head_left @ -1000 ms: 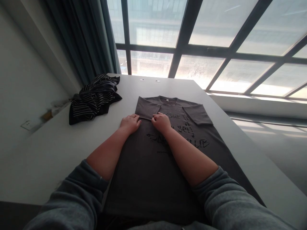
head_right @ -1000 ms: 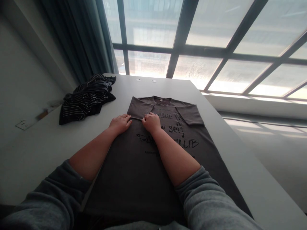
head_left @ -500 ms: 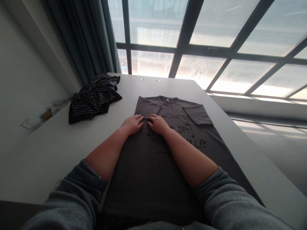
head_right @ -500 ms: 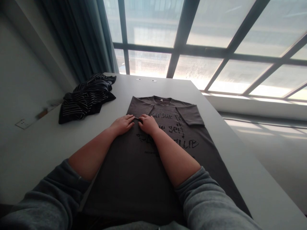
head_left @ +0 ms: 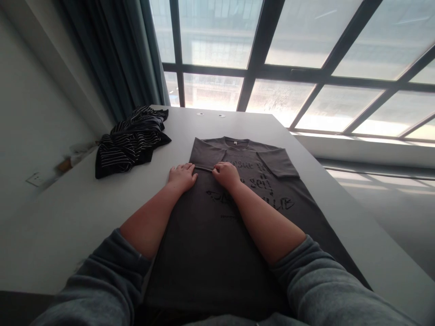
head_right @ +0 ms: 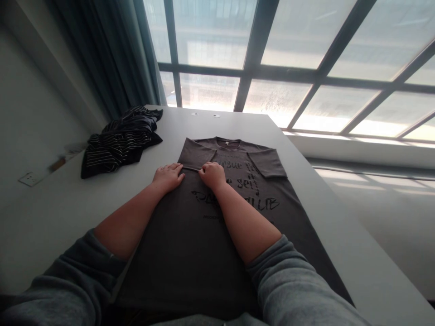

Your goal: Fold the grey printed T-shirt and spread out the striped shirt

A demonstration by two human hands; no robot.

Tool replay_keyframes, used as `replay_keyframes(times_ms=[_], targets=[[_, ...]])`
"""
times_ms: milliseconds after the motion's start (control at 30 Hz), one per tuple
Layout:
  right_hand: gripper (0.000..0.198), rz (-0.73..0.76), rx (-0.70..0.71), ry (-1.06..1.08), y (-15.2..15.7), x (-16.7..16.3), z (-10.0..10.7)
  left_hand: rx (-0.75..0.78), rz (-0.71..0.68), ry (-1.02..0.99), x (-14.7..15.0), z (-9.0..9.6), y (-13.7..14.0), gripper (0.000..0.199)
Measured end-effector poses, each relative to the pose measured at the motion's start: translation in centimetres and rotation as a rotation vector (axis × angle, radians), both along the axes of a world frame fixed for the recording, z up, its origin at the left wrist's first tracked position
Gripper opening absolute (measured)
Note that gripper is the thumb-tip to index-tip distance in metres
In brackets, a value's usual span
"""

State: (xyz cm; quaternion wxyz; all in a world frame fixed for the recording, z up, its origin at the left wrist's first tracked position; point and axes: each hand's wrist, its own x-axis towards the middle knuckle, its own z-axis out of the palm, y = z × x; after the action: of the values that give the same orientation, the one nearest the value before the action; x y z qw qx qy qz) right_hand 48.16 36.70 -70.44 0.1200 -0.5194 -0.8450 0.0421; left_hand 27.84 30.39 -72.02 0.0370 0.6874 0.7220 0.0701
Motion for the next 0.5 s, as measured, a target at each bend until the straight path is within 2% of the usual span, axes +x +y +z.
replay_keyframes(times_ms=[500], targets=[[0.025,0.076,-0.025,0.118,0.65,0.4,-1.09,-0.022,-0.041,0.032,-0.24,-0.82,-0.36,0.062]])
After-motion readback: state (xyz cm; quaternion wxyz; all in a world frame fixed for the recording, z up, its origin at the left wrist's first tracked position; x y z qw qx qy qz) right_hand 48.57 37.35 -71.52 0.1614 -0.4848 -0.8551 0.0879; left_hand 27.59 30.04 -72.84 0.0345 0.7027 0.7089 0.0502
